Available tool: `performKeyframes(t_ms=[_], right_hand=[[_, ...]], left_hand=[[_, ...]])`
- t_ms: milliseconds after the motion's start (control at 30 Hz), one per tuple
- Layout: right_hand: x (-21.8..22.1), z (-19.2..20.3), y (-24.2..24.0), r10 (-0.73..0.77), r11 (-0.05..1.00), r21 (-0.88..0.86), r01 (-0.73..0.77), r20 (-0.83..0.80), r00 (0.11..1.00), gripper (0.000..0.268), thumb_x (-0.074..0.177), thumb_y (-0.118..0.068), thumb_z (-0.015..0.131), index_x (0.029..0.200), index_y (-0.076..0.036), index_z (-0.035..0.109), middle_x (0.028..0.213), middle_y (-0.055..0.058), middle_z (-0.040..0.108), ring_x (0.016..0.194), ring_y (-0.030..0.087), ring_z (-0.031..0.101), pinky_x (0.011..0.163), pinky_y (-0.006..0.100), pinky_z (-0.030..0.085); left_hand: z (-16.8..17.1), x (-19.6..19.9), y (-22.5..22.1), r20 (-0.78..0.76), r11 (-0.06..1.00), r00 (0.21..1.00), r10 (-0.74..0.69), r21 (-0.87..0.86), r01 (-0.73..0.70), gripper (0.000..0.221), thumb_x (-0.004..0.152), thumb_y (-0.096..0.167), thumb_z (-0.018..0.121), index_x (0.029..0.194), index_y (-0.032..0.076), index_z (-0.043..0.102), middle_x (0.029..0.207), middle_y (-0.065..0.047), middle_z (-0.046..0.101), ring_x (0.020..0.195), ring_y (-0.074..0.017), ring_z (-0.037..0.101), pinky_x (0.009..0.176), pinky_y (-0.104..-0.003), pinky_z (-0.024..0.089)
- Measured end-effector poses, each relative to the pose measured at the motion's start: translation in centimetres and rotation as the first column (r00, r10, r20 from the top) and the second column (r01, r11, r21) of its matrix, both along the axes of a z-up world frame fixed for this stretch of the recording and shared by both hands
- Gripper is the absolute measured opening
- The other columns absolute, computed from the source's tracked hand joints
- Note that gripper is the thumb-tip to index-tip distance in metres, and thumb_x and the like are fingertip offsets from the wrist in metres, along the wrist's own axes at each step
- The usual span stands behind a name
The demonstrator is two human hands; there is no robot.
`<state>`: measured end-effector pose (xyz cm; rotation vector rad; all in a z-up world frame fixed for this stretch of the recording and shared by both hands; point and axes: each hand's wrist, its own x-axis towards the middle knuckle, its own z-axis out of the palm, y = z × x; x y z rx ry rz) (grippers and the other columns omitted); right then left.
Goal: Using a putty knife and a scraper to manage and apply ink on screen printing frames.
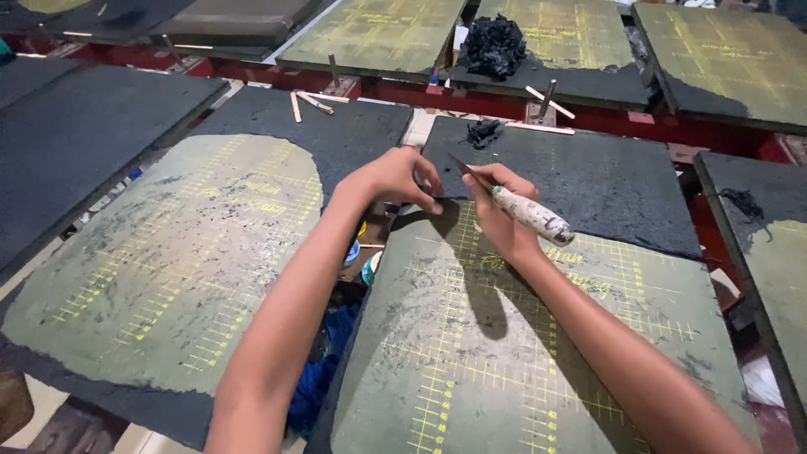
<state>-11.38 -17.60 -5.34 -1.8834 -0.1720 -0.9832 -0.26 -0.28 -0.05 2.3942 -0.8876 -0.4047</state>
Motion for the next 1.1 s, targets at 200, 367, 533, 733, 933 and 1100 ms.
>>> performKeyframes(t_ms=[200, 367, 533, 733, 933, 1100], right_hand=[[-0.1, -0.1, 0.2, -0.008, 0.998, -0.063, 0.012, 0.060, 0.998, 0.007, 0.100, -0.014, 0.077, 0.099, -0.009, 0.081, 0.081, 0.012, 0.077, 0.087, 0.025, 0.077, 0.073, 0.030, 0.055], [-0.4, 0.1, 0.7, 0.029, 0.997, -0.078, -0.025, 0.054, 0.998, 0.006, 0.099, -0.007, 0.075, 0.102, -0.005, 0.080, 0.081, 0.015, 0.077, 0.089, 0.031, 0.077, 0.072, 0.034, 0.057], [0.1, -0.7, -0.1, 0.031, 0.984, -0.174, -0.025, 0.033, 0.999, 0.010, 0.094, -0.003, 0.078, 0.100, -0.009, 0.081, 0.083, 0.013, 0.077, 0.083, 0.036, 0.075, 0.067, 0.038, 0.057], [-0.7, 0.5, 0.5, 0.054, 0.943, -0.328, -0.055, -0.011, 0.998, 0.014, 0.093, 0.000, 0.074, 0.102, -0.009, 0.081, 0.083, 0.014, 0.077, 0.083, 0.040, 0.074, 0.065, 0.040, 0.058], [-0.5, 1.2, 0.1, 0.087, 0.913, -0.384, -0.136, -0.142, 0.986, 0.019, 0.093, -0.002, 0.071, 0.102, -0.014, 0.082, 0.085, 0.010, 0.077, 0.084, 0.039, 0.074, 0.069, 0.038, 0.058], [-3.1, 7.4, 1.9, -0.065, 0.822, -0.544, -0.168, -0.382, 0.922, 0.026, 0.086, 0.001, 0.067, 0.103, -0.013, 0.082, 0.089, 0.017, 0.079, 0.090, 0.047, 0.073, 0.080, 0.050, 0.058]], left_hand=[[-0.8, 0.6, -0.7, 0.055, 0.996, 0.995, -0.081, 0.038, 0.079, 0.021, 0.081, 0.014, 0.081, 0.102, 0.020, 0.082, 0.100, -0.006, 0.079, 0.106, -0.0264, 0.073, 0.095, -0.042, 0.057], [-4.6, 4.0, -1.5, 0.097, 0.995, 0.993, -0.066, 0.078, 0.059, 0.013, 0.080, 0.020, 0.078, 0.091, 0.024, 0.081, 0.092, -0.002, 0.079, 0.100, -0.0248, 0.074, 0.090, -0.041, 0.058], [-4.2, 3.6, -1.6, 0.063, 0.992, 0.998, -0.028, 0.121, 0.020, 0.017, 0.086, 0.029, 0.073, 0.095, 0.016, 0.081, 0.097, -0.012, 0.078, 0.105, -0.0335, 0.072, 0.093, -0.046, 0.057], [-4.5, 4.1, -2.1, 0.088, 0.988, 0.996, -0.033, 0.154, 0.019, 0.028, 0.090, 0.036, 0.070, 0.099, 0.012, 0.080, 0.101, -0.018, 0.077, 0.107, -0.0388, 0.071, 0.093, -0.050, 0.057], [-5.2, 4.8, -2.1, 0.108, 0.993, 0.994, -0.017, 0.117, 0.005, 0.029, 0.087, 0.037, 0.064, 0.089, 0.012, 0.079, 0.098, -0.018, 0.077, 0.106, -0.0406, 0.071, 0.091, -0.052, 0.057], [-6.2, 5.3, -2.6, 0.198, 0.992, 0.980, -0.025, 0.125, 0.000, 0.028, 0.079, 0.038, 0.065, 0.085, 0.015, 0.080, 0.092, -0.017, 0.076, 0.099, -0.0406, 0.073, 0.089, -0.049, 0.059]])
